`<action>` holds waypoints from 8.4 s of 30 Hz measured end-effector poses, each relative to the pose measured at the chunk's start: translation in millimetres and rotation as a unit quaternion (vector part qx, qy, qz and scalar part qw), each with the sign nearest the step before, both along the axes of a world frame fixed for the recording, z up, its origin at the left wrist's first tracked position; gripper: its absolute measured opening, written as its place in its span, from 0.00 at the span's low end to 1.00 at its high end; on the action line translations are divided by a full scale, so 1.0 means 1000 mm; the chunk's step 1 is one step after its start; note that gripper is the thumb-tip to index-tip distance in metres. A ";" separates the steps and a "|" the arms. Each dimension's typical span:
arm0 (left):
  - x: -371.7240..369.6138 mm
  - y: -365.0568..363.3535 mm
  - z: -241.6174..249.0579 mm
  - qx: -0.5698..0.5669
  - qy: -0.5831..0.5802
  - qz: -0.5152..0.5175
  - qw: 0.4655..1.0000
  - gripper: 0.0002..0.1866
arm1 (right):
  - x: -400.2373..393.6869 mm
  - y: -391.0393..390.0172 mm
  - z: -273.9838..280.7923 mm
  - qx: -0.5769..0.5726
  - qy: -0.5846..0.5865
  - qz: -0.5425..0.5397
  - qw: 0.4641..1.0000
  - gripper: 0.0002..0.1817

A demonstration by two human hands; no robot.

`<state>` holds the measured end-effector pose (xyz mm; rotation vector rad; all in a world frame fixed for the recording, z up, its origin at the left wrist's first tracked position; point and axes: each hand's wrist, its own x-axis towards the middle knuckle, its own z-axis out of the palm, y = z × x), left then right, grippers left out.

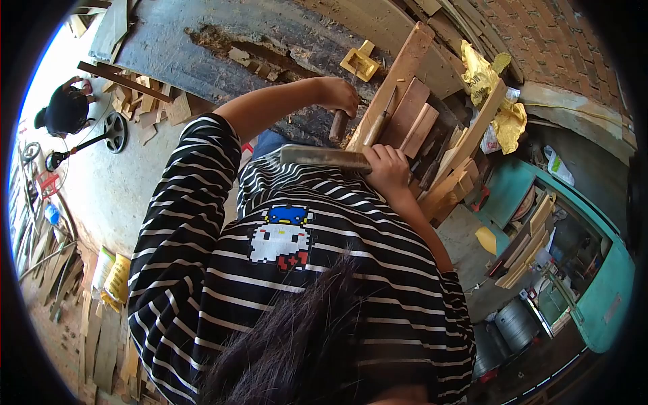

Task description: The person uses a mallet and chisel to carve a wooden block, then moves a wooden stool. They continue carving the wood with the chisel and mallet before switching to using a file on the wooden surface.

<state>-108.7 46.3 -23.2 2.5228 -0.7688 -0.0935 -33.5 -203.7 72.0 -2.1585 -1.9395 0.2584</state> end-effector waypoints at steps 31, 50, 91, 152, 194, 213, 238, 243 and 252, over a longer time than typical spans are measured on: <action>0.002 -0.025 0.025 -0.207 -0.019 0.281 0.937 0.22 | 0.016 -0.044 -0.021 0.078 0.381 -0.421 0.820 0.11; -0.015 0.005 0.031 -0.512 -0.028 0.496 0.700 0.12 | 0.002 -0.032 0.003 0.041 0.428 -0.492 0.757 0.08; 0.111 -0.058 0.045 -0.314 -0.075 0.440 0.838 0.16 | -0.003 -0.032 0.018 0.054 0.394 -0.439 0.806 0.13; 0.115 -0.060 0.041 -0.294 -0.058 0.388 0.872 0.16 | 0.038 -0.031 0.068 0.285 0.489 -0.382 0.730 0.36; 0.100 -0.073 0.019 -0.252 -0.014 0.408 0.877 0.18 | 0.024 0.013 0.053 0.041 0.384 -0.497 0.777 0.21; 0.110 -0.068 0.047 -0.291 -0.041 0.410 0.864 0.18 | 0.024 0.024 0.077 0.150 0.459 -0.525 0.700 0.21; 0.116 -0.066 0.039 -0.282 -0.025 0.391 0.876 0.17 | 0.023 0.020 0.078 0.129 0.487 -0.506 0.700 0.24; 0.118 -0.062 0.042 -0.291 0.004 0.371 0.882 0.16 | 0.021 0.022 0.080 0.121 0.492 -0.498 0.704 0.24; 0.121 -0.055 0.053 -0.302 0.048 0.343 0.888 0.15 | 0.024 0.020 0.083 0.127 0.500 -0.498 0.697 0.22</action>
